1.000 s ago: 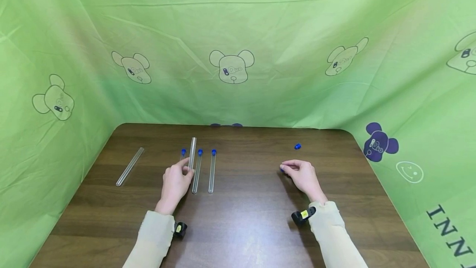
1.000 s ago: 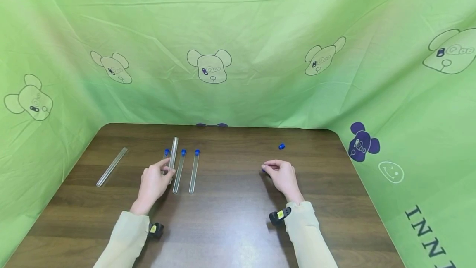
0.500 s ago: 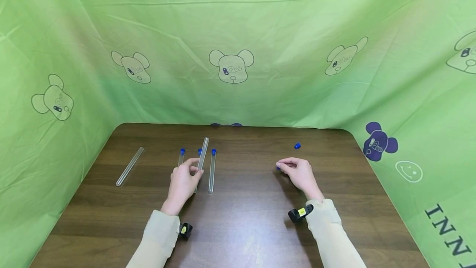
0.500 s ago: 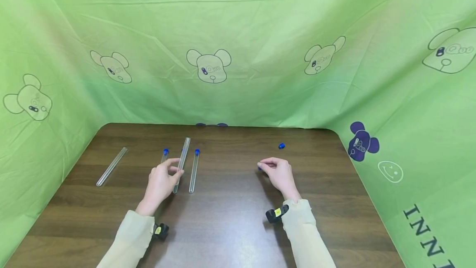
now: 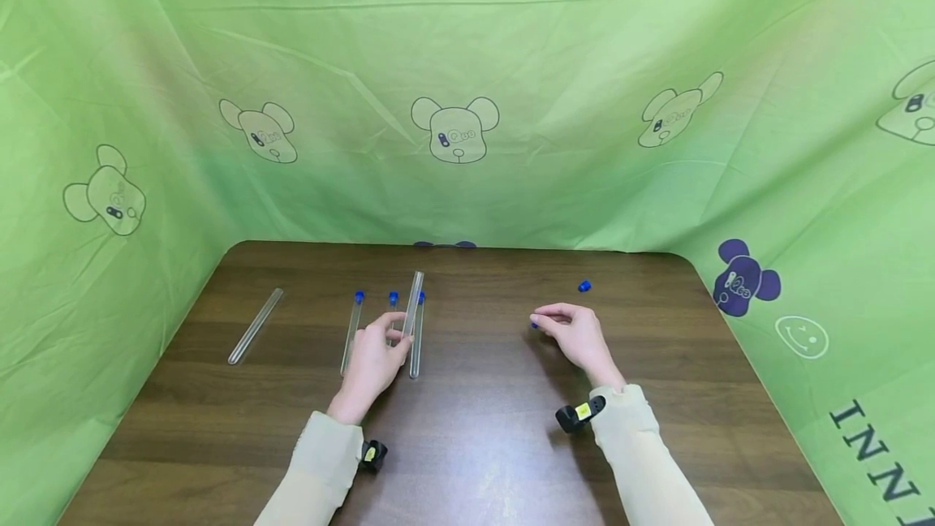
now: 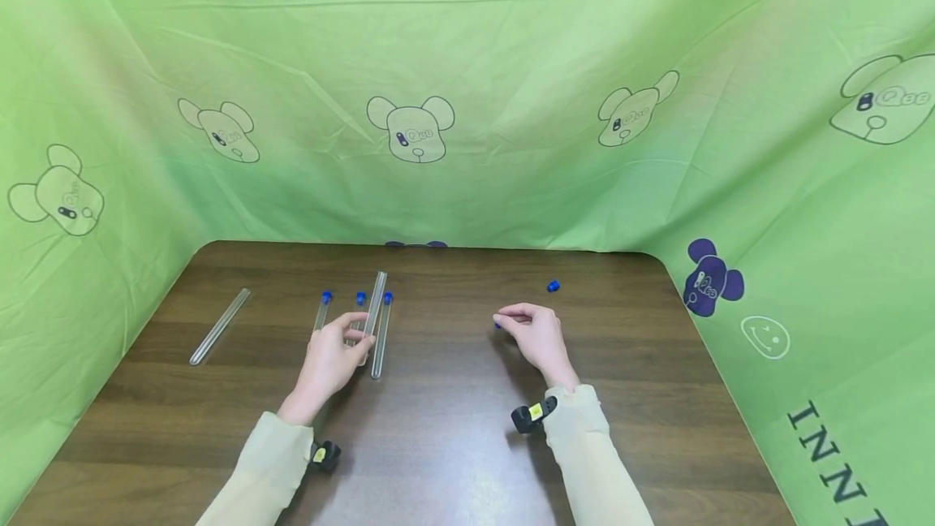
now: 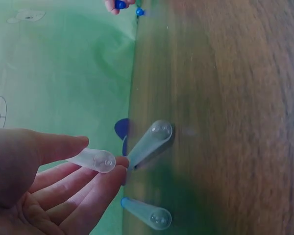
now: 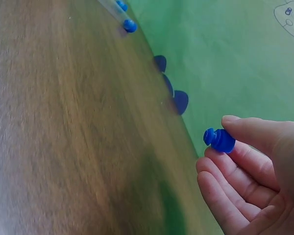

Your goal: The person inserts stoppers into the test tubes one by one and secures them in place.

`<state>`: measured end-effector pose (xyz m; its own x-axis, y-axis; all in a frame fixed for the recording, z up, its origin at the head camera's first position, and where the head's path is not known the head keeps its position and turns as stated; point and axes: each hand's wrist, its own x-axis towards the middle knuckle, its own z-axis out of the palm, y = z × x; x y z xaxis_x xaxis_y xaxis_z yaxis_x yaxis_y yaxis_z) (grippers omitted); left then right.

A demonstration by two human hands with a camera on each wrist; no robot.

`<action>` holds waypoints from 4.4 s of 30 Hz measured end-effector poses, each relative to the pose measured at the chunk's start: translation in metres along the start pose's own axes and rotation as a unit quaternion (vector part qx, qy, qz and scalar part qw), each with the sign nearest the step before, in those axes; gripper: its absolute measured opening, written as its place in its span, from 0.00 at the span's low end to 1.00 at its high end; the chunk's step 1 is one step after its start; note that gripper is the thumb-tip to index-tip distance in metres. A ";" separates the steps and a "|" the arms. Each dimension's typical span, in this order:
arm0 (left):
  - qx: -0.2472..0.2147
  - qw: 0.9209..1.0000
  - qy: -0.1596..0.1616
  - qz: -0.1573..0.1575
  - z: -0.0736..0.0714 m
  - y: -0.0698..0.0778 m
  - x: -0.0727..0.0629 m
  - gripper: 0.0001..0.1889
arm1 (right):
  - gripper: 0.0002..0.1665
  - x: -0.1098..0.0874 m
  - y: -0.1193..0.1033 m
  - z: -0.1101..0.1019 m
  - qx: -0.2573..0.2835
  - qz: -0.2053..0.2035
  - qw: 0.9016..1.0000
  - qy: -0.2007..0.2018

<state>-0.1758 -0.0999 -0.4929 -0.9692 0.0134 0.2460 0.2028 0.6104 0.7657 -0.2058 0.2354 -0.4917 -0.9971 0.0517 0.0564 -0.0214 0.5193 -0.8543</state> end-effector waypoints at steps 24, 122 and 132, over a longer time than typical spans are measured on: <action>-0.011 0.999 -0.042 0.016 0.018 0.011 -0.006 0.19 | 0.18 0.004 -0.013 0.015 0.064 0.016 0.998 -0.004; -0.047 0.992 -0.101 0.057 0.043 0.028 -0.007 0.18 | 0.16 0.038 -0.072 0.051 0.198 -0.019 0.980 -0.024; -0.042 0.992 -0.101 0.054 0.044 0.027 -0.008 0.18 | 0.17 0.036 -0.071 0.054 0.182 -0.007 0.983 -0.028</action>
<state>-0.1690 -0.0483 -0.5000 -0.9476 0.2395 0.2115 0.3101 0.5287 0.7902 -0.2438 0.1547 -0.4569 -0.9988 -0.0062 0.0495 -0.0498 0.1792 -0.9826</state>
